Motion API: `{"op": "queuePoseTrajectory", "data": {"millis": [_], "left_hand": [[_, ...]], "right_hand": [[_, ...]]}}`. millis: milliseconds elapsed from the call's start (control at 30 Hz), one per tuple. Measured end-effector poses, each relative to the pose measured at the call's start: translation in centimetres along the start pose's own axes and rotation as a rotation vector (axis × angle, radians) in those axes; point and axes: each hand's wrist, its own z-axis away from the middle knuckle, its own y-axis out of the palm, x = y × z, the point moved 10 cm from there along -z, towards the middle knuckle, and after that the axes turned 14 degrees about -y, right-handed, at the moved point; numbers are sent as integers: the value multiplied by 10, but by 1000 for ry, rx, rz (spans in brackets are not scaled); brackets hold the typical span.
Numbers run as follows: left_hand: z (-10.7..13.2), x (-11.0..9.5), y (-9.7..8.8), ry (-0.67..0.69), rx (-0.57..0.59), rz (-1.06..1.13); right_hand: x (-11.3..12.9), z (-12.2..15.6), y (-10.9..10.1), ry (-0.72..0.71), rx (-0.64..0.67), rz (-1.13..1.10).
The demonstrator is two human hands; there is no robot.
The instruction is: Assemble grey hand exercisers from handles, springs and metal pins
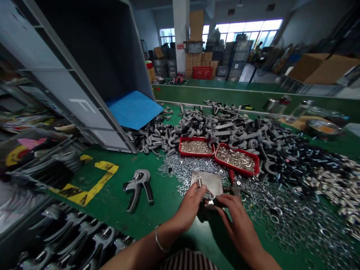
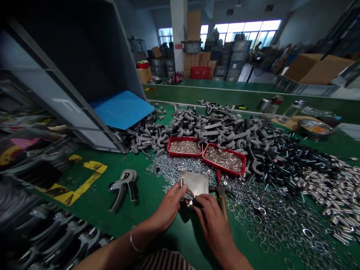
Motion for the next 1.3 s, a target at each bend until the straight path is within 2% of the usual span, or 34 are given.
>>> {"op": "queuePoseTrajectory", "data": {"millis": [100,167,233,300,367,433,500,600,633,700,767,833,867,900,933,1000,1067,1100,1133,1233,1267,1300], "left_hand": [[6,-8,5,17,102,-52],[11,-17,4,61,93,-145],[14,-26,1,139,35,-265],[17,-36,-1,241,-40,-417],[20,-43,-1,338,-91,-554],[23,-47,3,418,-64,-639],[27,-49,9,485,25,-673],[31,-48,14,524,150,-702],[29,-46,11,503,151,-701],[21,-39,1,412,107,-675],[13,-32,-9,321,60,-613],[10,-28,-13,280,48,-557],[11,-29,-14,280,42,-542],[12,-30,-15,287,34,-539],[14,-31,-16,296,23,-546],[18,-33,-15,317,22,-583],[21,-33,-11,340,70,-641],[22,-33,-9,350,92,-665],[22,-32,-8,354,95,-678],[18,-33,-13,322,39,-627],[17,-34,-13,319,28,-590],[19,-37,-11,341,36,-564]], "right_hand": [[3,1,-5,-23,-11,-57],[2,-4,-6,11,-12,-144],[-8,-8,2,190,-11,-352],[-18,-2,27,495,7,-711],[-12,8,54,748,27,-1039],[-5,13,66,833,37,-1144],[-3,21,73,875,77,-1172],[10,40,94,991,289,-1364],[12,45,96,997,368,-1367],[-1,42,87,869,425,-1120],[-19,22,58,618,352,-649],[-16,-1,28,358,241,-242],[-11,-8,20,272,201,-134],[-7,-11,19,240,186,-115],[-6,-10,25,267,190,-187],[-7,5,55,464,297,-556],[5,29,88,707,448,-974],[10,35,95,763,478,-1084],[8,34,94,762,444,-1091],[-11,17,63,599,170,-796],[-14,15,56,576,124,-733],[-14,16,58,588,146,-737]]}}
